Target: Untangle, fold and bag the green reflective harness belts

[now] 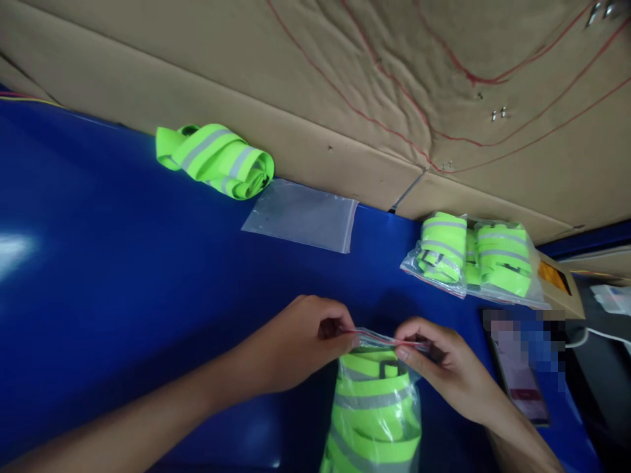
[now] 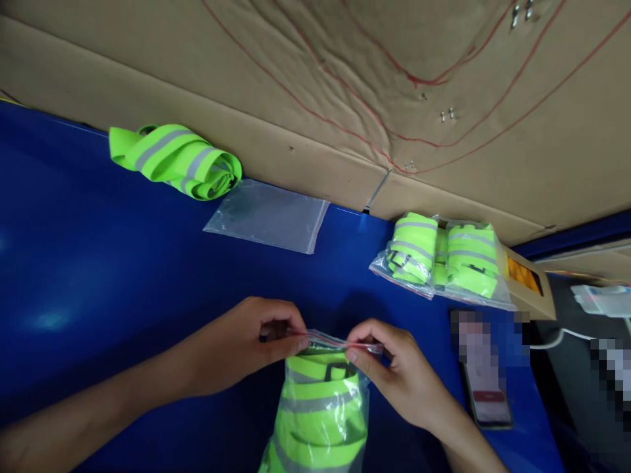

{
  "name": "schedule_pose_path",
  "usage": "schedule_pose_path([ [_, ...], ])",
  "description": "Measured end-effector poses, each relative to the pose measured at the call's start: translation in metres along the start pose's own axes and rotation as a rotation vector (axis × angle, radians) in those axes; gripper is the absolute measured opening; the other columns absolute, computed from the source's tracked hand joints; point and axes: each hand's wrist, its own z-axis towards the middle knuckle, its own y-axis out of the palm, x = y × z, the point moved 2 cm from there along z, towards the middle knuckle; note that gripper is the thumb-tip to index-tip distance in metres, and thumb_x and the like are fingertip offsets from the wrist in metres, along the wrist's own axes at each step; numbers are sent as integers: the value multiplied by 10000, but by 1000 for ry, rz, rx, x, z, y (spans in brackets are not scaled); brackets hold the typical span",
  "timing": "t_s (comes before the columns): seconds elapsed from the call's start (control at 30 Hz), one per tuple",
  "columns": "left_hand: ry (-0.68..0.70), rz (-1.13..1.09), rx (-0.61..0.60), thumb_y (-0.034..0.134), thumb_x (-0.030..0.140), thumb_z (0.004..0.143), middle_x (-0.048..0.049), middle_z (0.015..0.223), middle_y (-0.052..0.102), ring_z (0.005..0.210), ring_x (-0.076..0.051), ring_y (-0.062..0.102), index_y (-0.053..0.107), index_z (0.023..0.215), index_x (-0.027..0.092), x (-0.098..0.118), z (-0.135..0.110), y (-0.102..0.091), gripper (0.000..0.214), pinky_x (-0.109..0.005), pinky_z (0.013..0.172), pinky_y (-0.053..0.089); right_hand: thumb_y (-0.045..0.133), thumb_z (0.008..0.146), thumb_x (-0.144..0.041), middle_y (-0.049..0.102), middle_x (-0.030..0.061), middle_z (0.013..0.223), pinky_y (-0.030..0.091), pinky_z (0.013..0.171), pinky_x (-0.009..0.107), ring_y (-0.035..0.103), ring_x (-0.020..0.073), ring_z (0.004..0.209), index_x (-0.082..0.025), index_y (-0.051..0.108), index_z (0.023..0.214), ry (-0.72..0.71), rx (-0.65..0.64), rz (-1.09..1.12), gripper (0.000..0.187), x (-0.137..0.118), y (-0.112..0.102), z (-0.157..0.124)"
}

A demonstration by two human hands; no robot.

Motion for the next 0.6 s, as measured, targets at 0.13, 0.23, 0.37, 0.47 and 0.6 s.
schedule_pose_path([
  [0.13, 50, 24, 8, 663, 361, 920, 19, 785, 715, 729, -121, 617, 747, 823, 212, 2, -1, 3, 197, -236, 645, 415, 675, 984, -470, 727, 5, 829, 496, 637, 209, 654, 130, 718, -225, 733, 1025, 24, -45, 4, 255, 1, 2, -3],
  [0.23, 99, 54, 22, 645, 314, 930, 18, 797, 710, 739, -119, 616, 724, 812, 205, 4, -3, 4, 179, -241, 663, 412, 699, 968, -455, 751, 18, 852, 518, 638, 218, 678, 140, 715, -219, 748, 1011, -9, -12, -12, 246, -3, 4, -3],
  [0.37, 84, 72, 16, 633, 347, 933, 20, 780, 701, 705, -113, 596, 716, 841, 206, 5, -3, 5, 188, -236, 627, 402, 661, 996, -394, 730, 4, 804, 509, 628, 211, 669, 130, 695, -219, 737, 944, -80, 33, -58, 198, -8, 7, -2],
  [0.47, 63, 57, 16, 636, 368, 917, 24, 757, 690, 675, -107, 575, 723, 858, 206, 4, -2, 6, 193, -226, 600, 402, 650, 1004, -371, 713, -7, 782, 492, 605, 205, 654, 122, 671, -219, 725, 934, -87, 23, -64, 183, -9, 8, -3],
  [0.6, 28, 23, 7, 654, 386, 897, 35, 711, 663, 636, -97, 542, 742, 866, 212, 4, 0, 9, 197, -213, 564, 389, 659, 1001, -365, 706, -21, 766, 478, 590, 192, 646, 111, 659, -228, 720, 951, -81, -7, -55, 158, -9, 10, -5],
])
